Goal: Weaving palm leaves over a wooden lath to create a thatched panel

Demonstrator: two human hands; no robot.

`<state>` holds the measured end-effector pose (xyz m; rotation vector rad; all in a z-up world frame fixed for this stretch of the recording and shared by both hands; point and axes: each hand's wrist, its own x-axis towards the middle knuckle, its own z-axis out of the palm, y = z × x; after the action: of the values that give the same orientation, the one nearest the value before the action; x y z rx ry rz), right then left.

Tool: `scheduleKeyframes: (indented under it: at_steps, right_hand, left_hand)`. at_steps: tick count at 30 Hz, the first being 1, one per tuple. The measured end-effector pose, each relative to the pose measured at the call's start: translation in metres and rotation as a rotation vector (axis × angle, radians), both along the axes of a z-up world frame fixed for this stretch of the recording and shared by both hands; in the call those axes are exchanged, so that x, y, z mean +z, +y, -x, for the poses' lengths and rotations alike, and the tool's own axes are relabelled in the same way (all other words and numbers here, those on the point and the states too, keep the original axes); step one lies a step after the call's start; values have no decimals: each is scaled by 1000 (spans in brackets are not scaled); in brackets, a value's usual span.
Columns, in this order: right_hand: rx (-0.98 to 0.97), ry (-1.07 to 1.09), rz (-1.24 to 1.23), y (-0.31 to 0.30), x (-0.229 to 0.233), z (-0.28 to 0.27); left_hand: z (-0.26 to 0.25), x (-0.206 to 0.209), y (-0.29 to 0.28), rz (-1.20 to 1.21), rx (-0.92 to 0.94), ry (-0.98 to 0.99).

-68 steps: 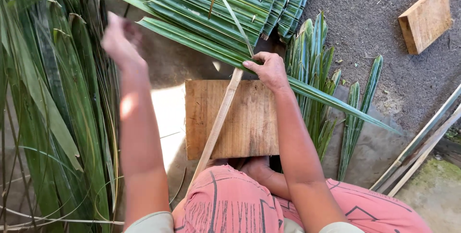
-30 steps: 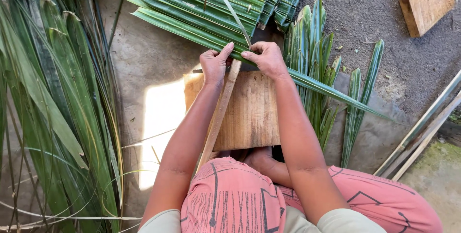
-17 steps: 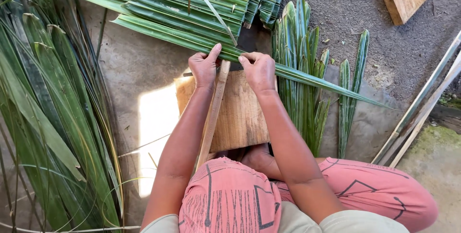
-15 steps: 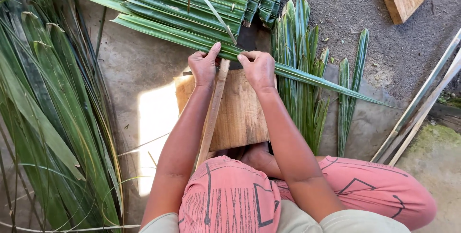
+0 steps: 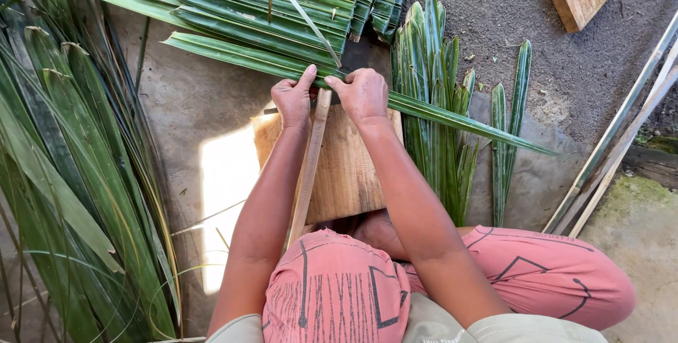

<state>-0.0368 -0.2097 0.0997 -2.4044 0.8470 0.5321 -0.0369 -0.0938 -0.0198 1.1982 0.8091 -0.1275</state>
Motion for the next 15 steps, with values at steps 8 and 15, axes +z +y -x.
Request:
scheduleKeyframes:
  at_steps: [8, 15]
  right_hand:
    - [-57, 82, -43, -2, -5, -9]
    - [-137, -4, -245, -14, -67, 3]
  left_hand:
    - [-2, 0, 3, 49, 3, 15]
    - [-1, -18, 5, 120, 34, 56]
